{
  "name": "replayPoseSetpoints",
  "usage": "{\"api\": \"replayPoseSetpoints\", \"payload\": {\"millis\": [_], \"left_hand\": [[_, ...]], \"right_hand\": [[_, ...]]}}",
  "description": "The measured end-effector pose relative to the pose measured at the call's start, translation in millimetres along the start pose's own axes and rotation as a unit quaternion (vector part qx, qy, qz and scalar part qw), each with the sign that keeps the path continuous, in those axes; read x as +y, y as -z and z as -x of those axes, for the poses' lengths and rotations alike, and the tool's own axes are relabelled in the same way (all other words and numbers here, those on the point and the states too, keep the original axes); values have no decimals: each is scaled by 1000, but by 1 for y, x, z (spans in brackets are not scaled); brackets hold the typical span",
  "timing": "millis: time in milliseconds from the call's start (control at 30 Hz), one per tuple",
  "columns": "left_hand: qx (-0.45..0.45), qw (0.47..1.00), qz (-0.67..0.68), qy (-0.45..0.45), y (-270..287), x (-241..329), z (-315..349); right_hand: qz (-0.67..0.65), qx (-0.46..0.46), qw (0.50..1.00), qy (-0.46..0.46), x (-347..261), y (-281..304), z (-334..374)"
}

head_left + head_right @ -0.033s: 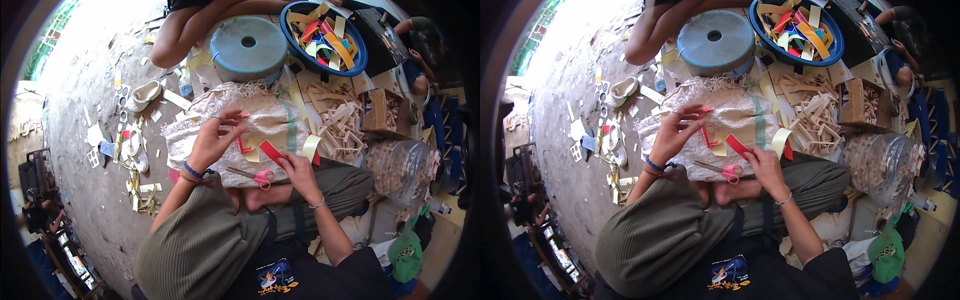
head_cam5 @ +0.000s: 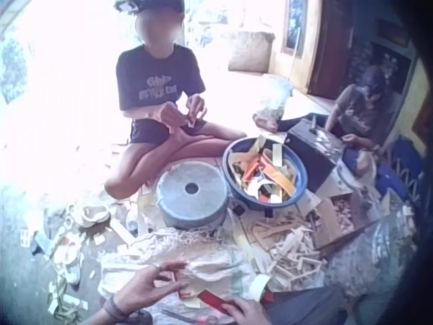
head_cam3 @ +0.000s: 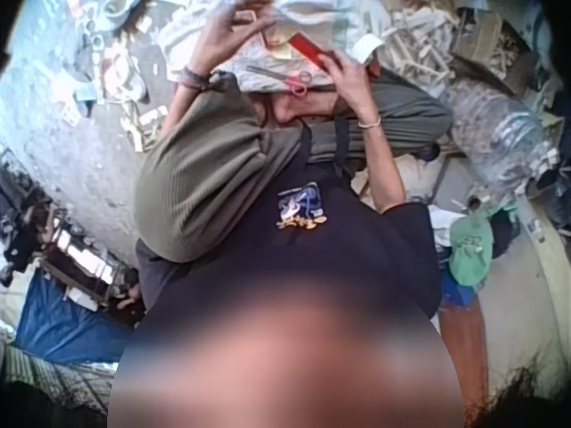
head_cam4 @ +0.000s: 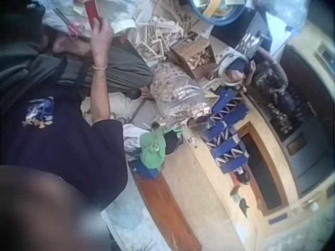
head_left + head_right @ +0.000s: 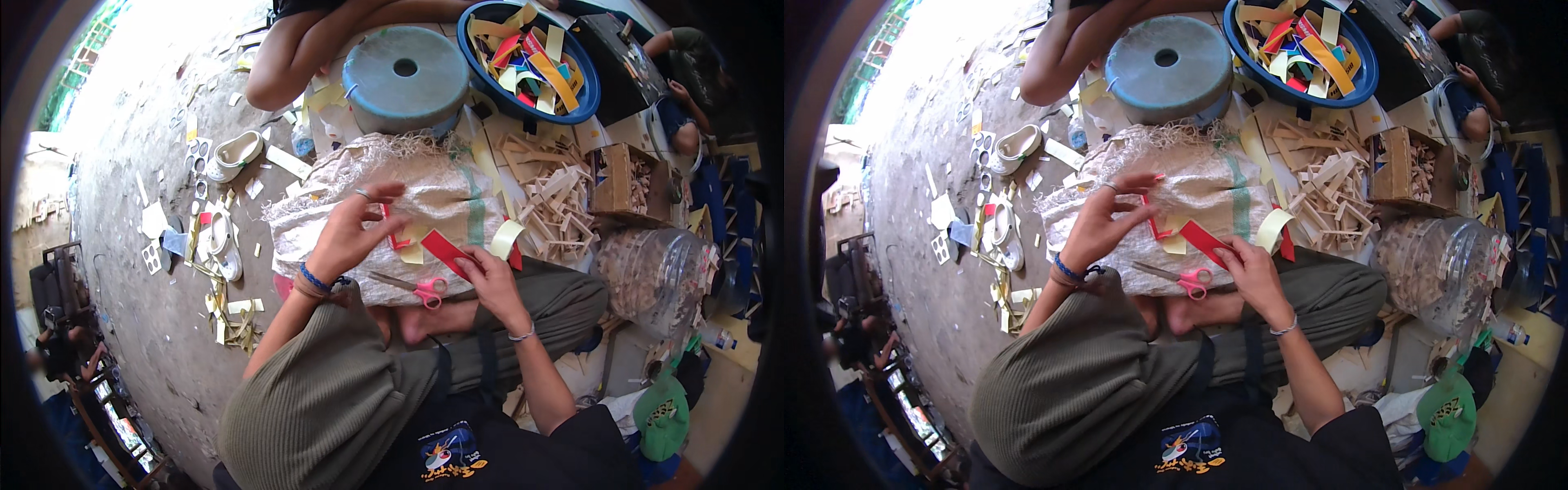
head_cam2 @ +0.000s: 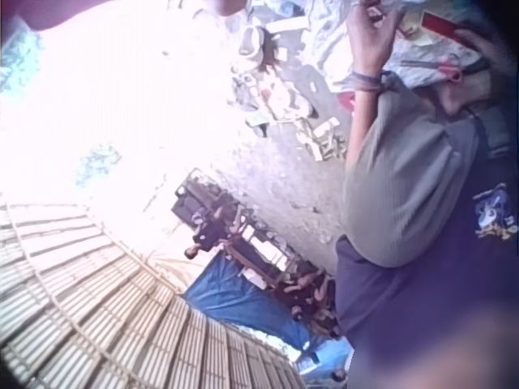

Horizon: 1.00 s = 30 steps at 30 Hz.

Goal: The person cuts a red printed cardstock strip into smaller pieces using pink scissors, then folds and assembles the pieces into a small decorative item. The person handles the cardstock and scissors throughout, working on the floor among scattered materials.

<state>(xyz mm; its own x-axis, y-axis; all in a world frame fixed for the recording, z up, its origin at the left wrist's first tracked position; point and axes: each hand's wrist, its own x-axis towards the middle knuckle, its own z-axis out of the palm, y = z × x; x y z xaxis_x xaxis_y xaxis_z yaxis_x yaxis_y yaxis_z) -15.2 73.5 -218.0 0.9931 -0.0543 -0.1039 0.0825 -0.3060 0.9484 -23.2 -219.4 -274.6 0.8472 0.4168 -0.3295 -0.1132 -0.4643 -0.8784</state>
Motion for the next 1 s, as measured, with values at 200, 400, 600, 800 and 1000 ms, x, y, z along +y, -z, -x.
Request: {"api": "replayPoseSetpoints", "payload": {"millis": [200,400,600,800,1000], "left_hand": [[-187,975,-98,-62,-14,22,-1],[-15,994,75,74,3,19,3],[7,948,285,144,17,26,8],[-23,920,368,131,14,34,8],[-33,911,380,158,14,35,6]], "right_hand": [[87,-12,989,123,-53,21,-3],[51,305,941,134,-42,3,-9],[259,-7,958,126,13,-44,28],[249,-5,962,114,41,-64,34],[242,-19,964,111,43,-49,30]]}}
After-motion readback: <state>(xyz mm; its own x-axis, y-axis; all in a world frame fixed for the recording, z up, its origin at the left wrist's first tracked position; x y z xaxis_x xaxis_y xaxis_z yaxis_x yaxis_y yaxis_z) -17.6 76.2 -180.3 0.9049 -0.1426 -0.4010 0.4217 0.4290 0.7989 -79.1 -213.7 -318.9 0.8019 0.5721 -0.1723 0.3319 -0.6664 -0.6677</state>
